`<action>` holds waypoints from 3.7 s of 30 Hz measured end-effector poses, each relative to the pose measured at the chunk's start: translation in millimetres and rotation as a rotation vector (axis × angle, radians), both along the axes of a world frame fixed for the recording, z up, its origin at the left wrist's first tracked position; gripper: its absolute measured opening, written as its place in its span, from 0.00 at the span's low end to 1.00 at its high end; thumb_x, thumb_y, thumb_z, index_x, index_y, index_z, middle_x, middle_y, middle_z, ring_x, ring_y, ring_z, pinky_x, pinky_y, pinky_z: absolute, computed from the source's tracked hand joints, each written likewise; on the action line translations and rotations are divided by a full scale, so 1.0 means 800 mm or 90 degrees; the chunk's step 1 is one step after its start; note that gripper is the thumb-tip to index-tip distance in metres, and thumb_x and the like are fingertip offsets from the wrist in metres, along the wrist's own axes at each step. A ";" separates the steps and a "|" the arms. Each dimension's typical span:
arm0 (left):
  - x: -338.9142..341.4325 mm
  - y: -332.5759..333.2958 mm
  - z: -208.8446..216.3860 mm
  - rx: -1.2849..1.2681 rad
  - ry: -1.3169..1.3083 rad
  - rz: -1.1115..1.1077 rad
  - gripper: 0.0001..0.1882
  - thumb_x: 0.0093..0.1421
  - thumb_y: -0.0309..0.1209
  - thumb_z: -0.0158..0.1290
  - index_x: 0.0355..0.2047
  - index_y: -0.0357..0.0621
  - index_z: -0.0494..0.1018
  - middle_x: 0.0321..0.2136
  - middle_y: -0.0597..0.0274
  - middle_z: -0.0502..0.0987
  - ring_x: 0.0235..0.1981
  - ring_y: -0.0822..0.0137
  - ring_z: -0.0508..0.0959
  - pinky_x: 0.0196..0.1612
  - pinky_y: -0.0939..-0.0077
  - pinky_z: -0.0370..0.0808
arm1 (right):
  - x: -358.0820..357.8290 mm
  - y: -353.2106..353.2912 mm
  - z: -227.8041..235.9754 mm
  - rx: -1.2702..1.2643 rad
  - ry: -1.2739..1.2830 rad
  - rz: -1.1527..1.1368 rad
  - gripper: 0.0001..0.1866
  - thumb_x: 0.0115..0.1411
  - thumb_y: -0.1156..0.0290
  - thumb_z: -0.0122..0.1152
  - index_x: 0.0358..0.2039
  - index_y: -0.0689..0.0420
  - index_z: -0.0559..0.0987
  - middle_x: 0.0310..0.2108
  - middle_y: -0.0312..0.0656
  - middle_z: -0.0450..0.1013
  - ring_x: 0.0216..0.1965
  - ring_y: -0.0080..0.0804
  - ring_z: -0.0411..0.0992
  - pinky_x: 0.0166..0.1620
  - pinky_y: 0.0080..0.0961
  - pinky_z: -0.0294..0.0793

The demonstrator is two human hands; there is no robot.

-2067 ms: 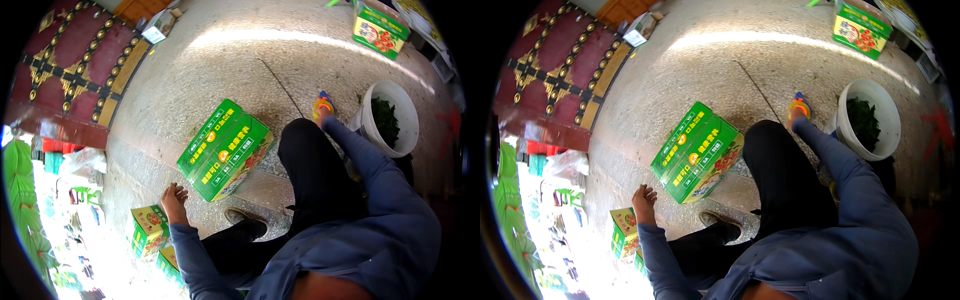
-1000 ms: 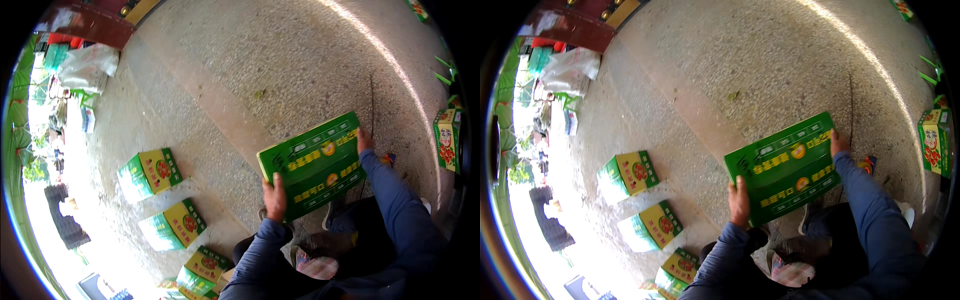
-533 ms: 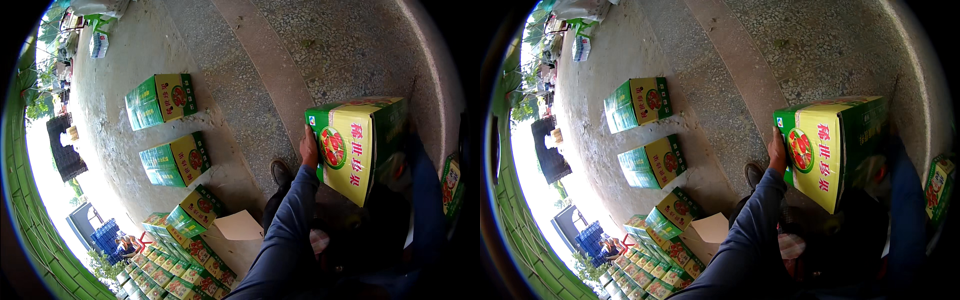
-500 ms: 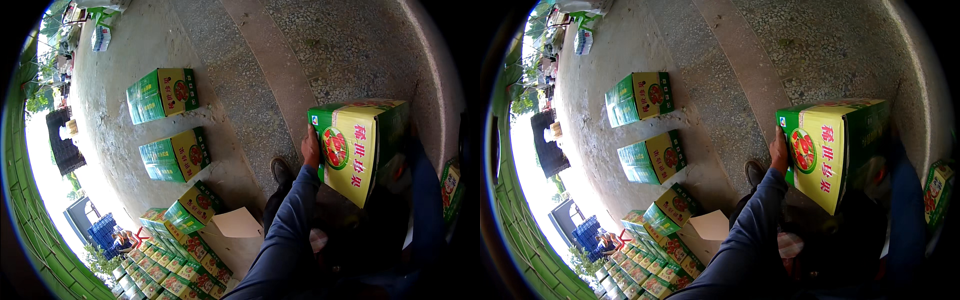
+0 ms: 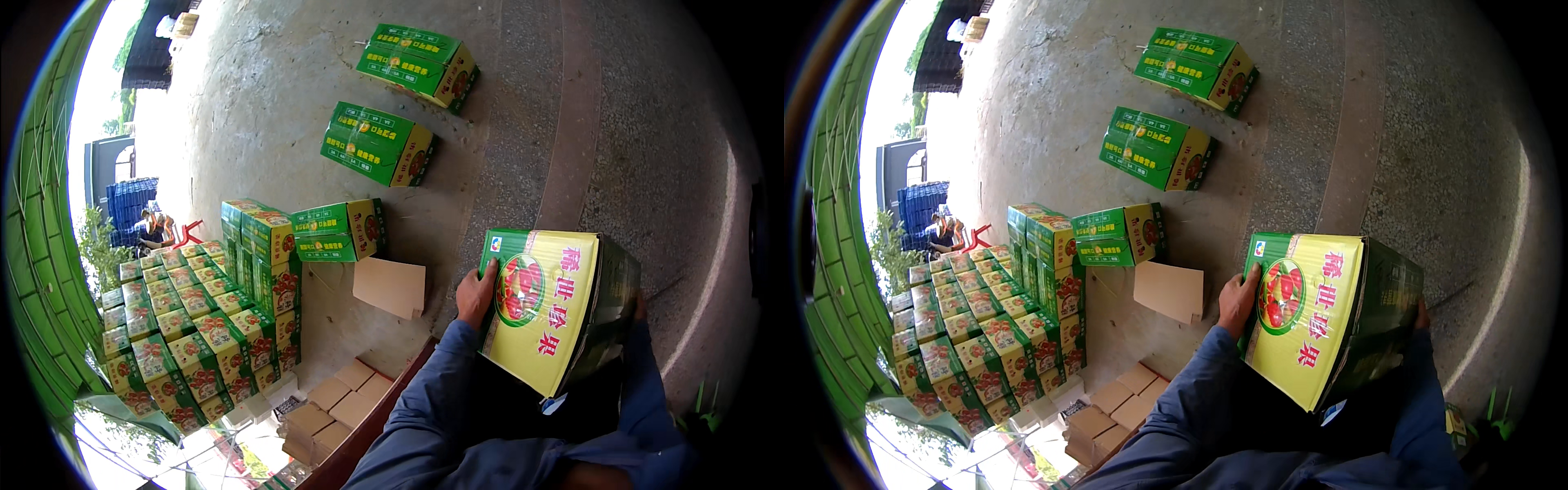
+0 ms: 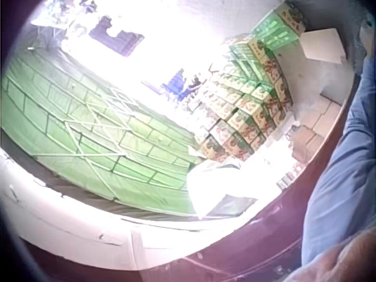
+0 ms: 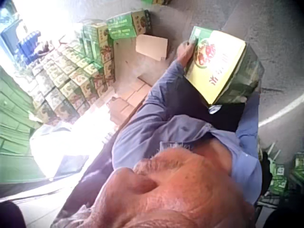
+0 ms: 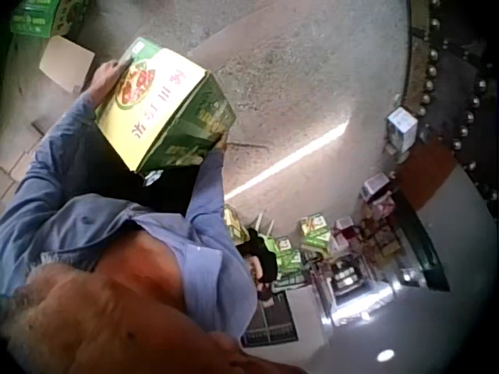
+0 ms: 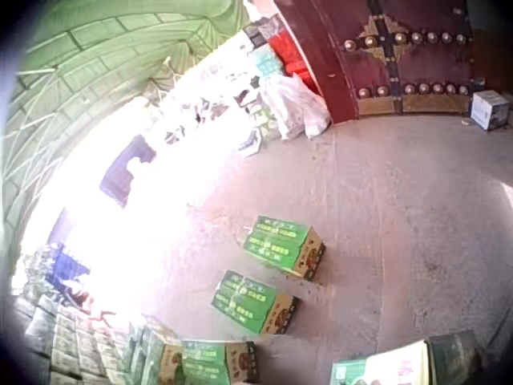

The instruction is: The person walks into a storage area, opens a cardboard box filled with small yellow fruits, and places green leaves on top. They then close the box, seal it with tape, write on it with a marker, and stack it with other boxes.

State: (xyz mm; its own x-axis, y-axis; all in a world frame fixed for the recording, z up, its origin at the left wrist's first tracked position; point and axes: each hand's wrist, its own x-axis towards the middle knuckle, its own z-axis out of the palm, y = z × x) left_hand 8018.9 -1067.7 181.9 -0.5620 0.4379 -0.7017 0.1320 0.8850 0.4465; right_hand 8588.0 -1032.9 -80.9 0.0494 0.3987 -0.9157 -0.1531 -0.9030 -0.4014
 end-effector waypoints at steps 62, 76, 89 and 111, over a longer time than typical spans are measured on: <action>-1.002 -0.630 0.119 0.239 -0.008 0.929 0.36 0.55 0.62 0.45 0.30 0.35 0.77 0.30 0.43 0.78 0.35 0.49 0.77 0.39 0.63 0.70 | -1.773 -0.067 0.421 0.393 -0.147 0.914 0.33 0.57 0.43 0.51 0.39 0.66 0.77 0.30 0.51 0.76 0.28 0.37 0.75 0.33 0.31 0.75; -1.271 -1.011 -0.090 1.202 0.152 1.446 0.24 0.66 0.48 0.36 0.50 0.41 0.65 0.43 0.58 0.73 0.39 0.64 0.75 0.43 0.71 0.74 | -2.470 -0.835 0.387 1.104 0.043 1.546 0.37 0.53 0.35 0.47 0.33 0.62 0.80 0.30 0.54 0.75 0.35 0.43 0.74 0.40 0.36 0.69; -1.257 -1.088 -0.399 0.773 0.212 1.253 0.22 0.64 0.45 0.42 0.50 0.41 0.65 0.42 0.58 0.73 0.40 0.63 0.74 0.41 0.72 0.75 | -2.516 -1.094 0.167 1.338 0.270 1.537 0.31 0.59 0.41 0.41 0.41 0.58 0.74 0.41 0.53 0.72 0.45 0.47 0.70 0.49 0.40 0.67; -1.119 -0.616 -0.384 0.171 -0.365 0.973 0.31 0.63 0.53 0.35 0.53 0.38 0.65 0.49 0.41 0.69 0.51 0.49 0.69 0.51 0.63 0.64 | -2.002 -0.343 0.019 0.674 -0.359 1.113 0.22 0.58 0.58 0.54 0.46 0.61 0.74 0.46 0.53 0.69 0.50 0.46 0.66 0.54 0.36 0.64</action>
State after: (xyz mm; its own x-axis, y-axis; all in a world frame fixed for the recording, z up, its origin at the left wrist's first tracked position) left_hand 7123.7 -1560.7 -125.5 -0.2704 -0.1058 -0.9569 -0.9577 -0.0723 0.2786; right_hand 6986.6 -1307.0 -65.8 -0.7341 0.5553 -0.3908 0.6790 0.6025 -0.4194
